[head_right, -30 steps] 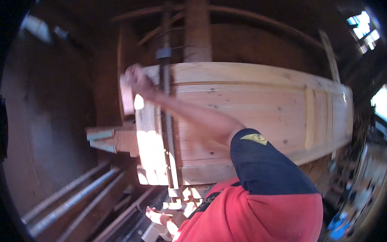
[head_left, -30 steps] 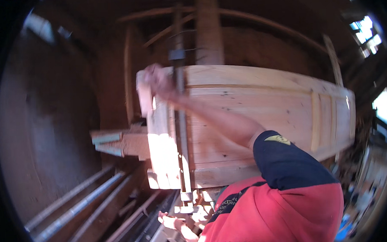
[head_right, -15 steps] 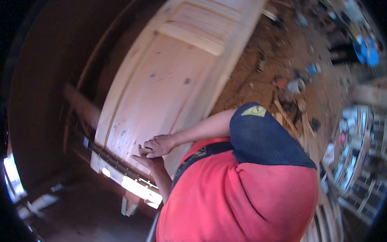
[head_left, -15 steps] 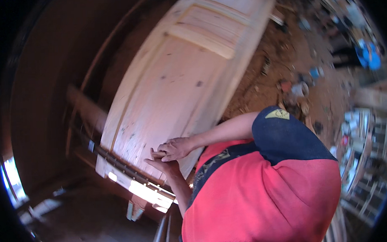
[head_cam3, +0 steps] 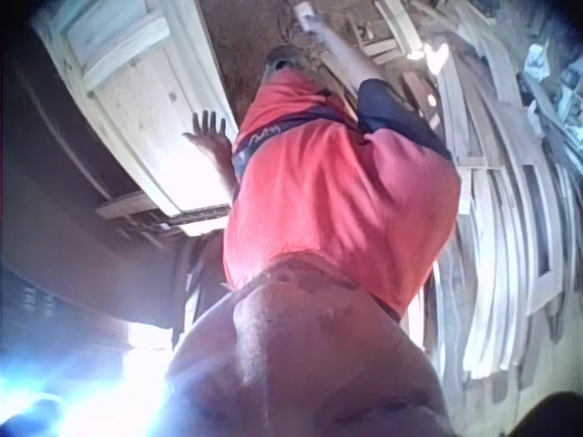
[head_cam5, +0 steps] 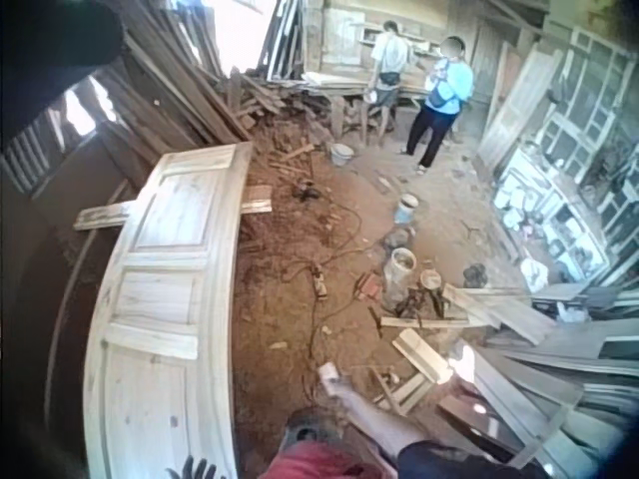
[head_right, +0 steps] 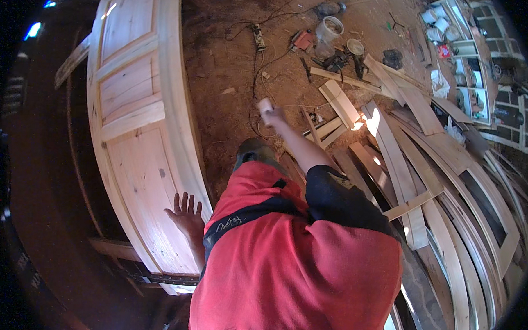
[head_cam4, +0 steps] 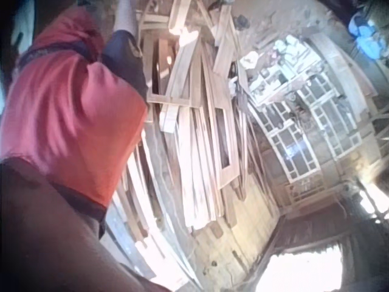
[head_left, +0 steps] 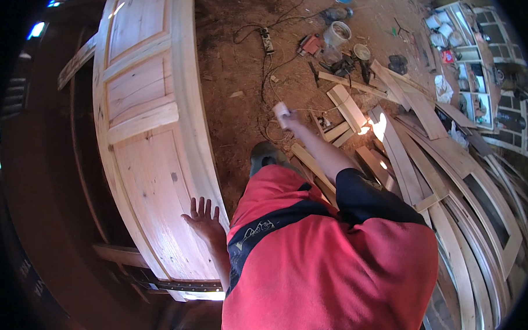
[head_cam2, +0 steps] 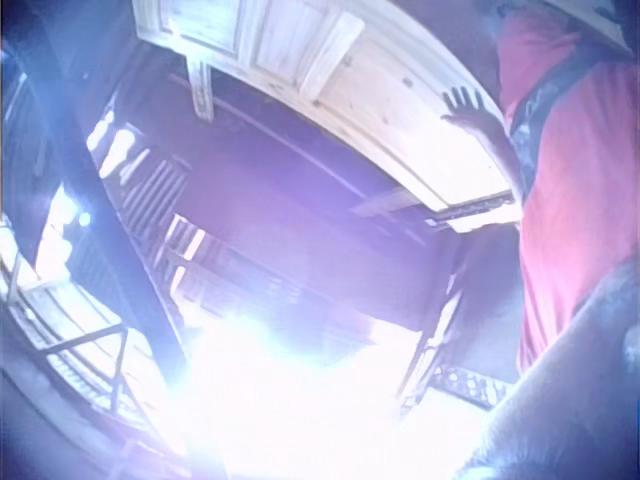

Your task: The person hammers a small block of wood onto a larger wooden door panel and then uses a long metal clamp to secure the door's frame pieces together.

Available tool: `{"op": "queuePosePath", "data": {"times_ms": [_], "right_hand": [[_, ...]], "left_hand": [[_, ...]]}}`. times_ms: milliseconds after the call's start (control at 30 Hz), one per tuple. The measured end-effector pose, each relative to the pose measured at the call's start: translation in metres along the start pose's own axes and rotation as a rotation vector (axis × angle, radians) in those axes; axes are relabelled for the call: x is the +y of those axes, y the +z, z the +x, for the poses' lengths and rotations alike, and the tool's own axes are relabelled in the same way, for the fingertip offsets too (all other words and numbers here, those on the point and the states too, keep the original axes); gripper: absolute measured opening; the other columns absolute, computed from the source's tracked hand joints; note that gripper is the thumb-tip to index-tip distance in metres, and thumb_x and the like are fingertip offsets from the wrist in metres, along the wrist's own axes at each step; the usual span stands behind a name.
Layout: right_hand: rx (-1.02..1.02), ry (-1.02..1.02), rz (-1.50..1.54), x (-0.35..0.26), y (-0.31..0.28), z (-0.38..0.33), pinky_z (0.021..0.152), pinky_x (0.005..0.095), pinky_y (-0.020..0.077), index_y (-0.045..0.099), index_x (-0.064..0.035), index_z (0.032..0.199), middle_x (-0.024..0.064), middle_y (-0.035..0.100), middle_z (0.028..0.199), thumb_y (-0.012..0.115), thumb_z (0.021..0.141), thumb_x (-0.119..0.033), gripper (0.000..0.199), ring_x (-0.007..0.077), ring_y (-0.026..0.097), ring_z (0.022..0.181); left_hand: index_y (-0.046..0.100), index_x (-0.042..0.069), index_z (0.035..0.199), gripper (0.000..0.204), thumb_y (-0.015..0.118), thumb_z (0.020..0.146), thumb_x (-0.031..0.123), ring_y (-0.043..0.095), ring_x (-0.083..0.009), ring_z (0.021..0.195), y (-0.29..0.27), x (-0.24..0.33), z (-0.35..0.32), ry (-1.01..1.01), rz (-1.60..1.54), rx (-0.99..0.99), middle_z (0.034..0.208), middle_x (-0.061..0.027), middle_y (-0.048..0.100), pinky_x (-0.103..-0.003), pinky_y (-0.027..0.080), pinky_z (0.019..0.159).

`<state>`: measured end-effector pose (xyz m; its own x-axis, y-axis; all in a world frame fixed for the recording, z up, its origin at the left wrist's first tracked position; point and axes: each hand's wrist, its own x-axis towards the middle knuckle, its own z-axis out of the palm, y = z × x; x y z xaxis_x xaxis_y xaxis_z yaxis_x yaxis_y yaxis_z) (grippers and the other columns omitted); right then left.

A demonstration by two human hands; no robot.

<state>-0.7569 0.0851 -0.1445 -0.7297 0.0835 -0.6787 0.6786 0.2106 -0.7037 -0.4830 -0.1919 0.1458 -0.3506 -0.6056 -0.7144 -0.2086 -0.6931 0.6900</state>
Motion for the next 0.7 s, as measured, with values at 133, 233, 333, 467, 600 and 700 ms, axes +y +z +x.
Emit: {"op": "queuePosePath", "data": {"times_ms": [133,233,333,467,600,700], "right_hand": [[0.134,0.214,0.154,0.028,-0.138,0.067,0.058,0.0497,0.06,0.055,-0.0109,0.129,0.0116,0.067,0.1,0.067,0.094,-0.022,0.038,0.0274,0.068,0.076],[0.311,0.045,-0.11,0.023,-0.238,0.095,0.061,0.0485,0.0593,0.055,-0.0092,0.128,0.0134,0.068,0.101,0.068,0.092,-0.024,0.041,0.0305,0.069,0.079],[0.604,0.059,-0.844,-0.004,-0.279,0.096,0.077,0.0497,0.0576,0.06,-0.0065,0.124,0.0201,0.071,0.105,0.063,0.093,-0.031,0.04,0.0373,0.071,0.086],[0.433,-0.078,-0.866,-0.017,-0.236,0.084,0.092,0.049,0.0519,0.065,-0.0021,0.117,0.0271,0.069,0.112,0.058,0.093,-0.036,0.043,0.0413,0.069,0.099],[-0.016,-0.25,-0.915,0.01,-0.126,0.07,0.08,0.0422,0.0537,0.07,-0.0004,0.105,0.0222,0.072,0.1,0.066,0.088,-0.027,0.032,0.0339,0.071,0.094],[-0.379,-0.616,-0.892,0.031,-0.017,0.026,0.075,0.0385,0.0528,0.071,-0.0006,0.106,0.0176,0.072,0.095,0.069,0.089,-0.026,0.031,0.0283,0.07,0.088]], "left_hand": [[0.047,0.012,0.146,0.083,0.021,0.098,0.075,0.046,-0.0352,0.136,0.003,0.005,0.005,-0.05,0.084,0.003,0.147,-0.0172,0.049,-0.057,0.03,0.114],[0.049,0.012,0.144,0.081,0.021,0.099,0.074,0.049,-0.0338,0.132,0.013,0.006,0.005,-0.015,0.062,-0.003,0.14,-0.0161,0.054,-0.055,0.032,0.111],[0.048,0.012,0.144,0.081,0.02,0.099,0.073,0.05,-0.0334,0.131,0.016,0.006,0.003,0.017,0.084,0.035,0.139,-0.0162,0.054,-0.055,0.033,0.11],[0.047,0.013,0.146,0.081,0.022,0.099,0.074,0.05,-0.0318,0.129,-0.009,-0.012,-0.004,0.038,0.137,0.156,0.141,-0.0142,0.054,-0.052,0.033,0.109],[0.05,0.012,0.145,0.078,0.024,0.101,0.071,0.055,-0.0282,0.125,-0.064,-0.057,0.023,0.042,0.255,0.262,0.136,-0.014,0.059,-0.051,0.04,0.104],[0.056,0.009,0.139,0.066,0.036,0.104,0.06,0.057,-0.0295,0.122,-0.126,-0.085,0.025,0.273,0.367,0.386,0.133,-0.0149,0.061,-0.046,0.042,0.104]]}}
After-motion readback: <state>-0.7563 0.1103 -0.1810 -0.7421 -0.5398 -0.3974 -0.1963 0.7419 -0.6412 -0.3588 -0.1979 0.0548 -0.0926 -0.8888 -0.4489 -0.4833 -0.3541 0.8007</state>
